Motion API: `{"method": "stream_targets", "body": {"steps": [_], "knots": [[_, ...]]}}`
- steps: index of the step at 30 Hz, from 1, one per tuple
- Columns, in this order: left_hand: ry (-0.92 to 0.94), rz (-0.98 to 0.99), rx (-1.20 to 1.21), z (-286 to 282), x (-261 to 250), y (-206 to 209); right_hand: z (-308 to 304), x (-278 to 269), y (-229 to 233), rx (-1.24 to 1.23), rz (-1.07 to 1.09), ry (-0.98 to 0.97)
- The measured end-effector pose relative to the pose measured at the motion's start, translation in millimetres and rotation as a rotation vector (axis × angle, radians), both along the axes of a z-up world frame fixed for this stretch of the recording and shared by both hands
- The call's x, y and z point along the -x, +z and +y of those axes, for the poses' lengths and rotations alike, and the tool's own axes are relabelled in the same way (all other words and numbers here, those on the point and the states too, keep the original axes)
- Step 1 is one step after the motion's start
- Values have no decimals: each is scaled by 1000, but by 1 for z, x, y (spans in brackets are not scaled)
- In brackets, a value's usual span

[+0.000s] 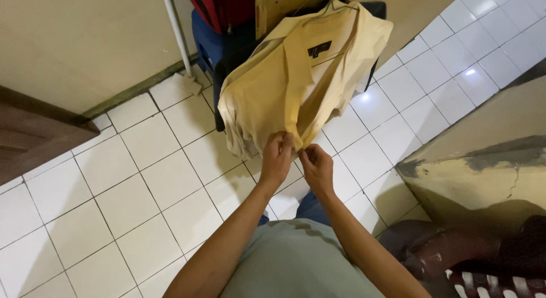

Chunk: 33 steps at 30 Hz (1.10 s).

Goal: The person retrieves a shirt from a closet, walks to a door, and fastens the buttons on the shirt while it is hanging.

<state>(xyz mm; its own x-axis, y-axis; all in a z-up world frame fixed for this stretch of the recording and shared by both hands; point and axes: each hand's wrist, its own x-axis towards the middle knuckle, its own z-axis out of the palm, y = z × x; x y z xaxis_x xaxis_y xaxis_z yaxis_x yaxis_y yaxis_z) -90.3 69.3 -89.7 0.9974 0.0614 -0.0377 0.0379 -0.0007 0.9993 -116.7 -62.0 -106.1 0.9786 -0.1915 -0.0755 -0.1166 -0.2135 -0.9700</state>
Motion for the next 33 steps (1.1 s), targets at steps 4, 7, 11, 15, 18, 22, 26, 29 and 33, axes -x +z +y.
{"method": "stream_targets", "body": {"steps": [4,7,11,15,18,22,26,29,33], "knots": [[-147,-87,-95,2,16,-4,-5,4,5,54,-7,-31],[-98,-79,-188,-5,16,1,-8,5,12,110,-6,-25],[-93,-122,-170,-8,4,15,-10,7,14,176,38,-83],[-117,-107,-230,-10,5,24,-12,8,15,79,-58,-110],[-108,-158,-215,-12,5,26,-12,6,24,250,-37,-130],[-124,-129,-204,-12,2,26,-10,1,29,301,0,-126],[-133,-73,-180,-13,1,17,-13,0,23,334,35,-72],[-146,147,-57,-13,1,9,-16,1,20,312,20,-3],[-115,60,-217,-9,-2,0,-19,-1,21,286,-34,75]]}}
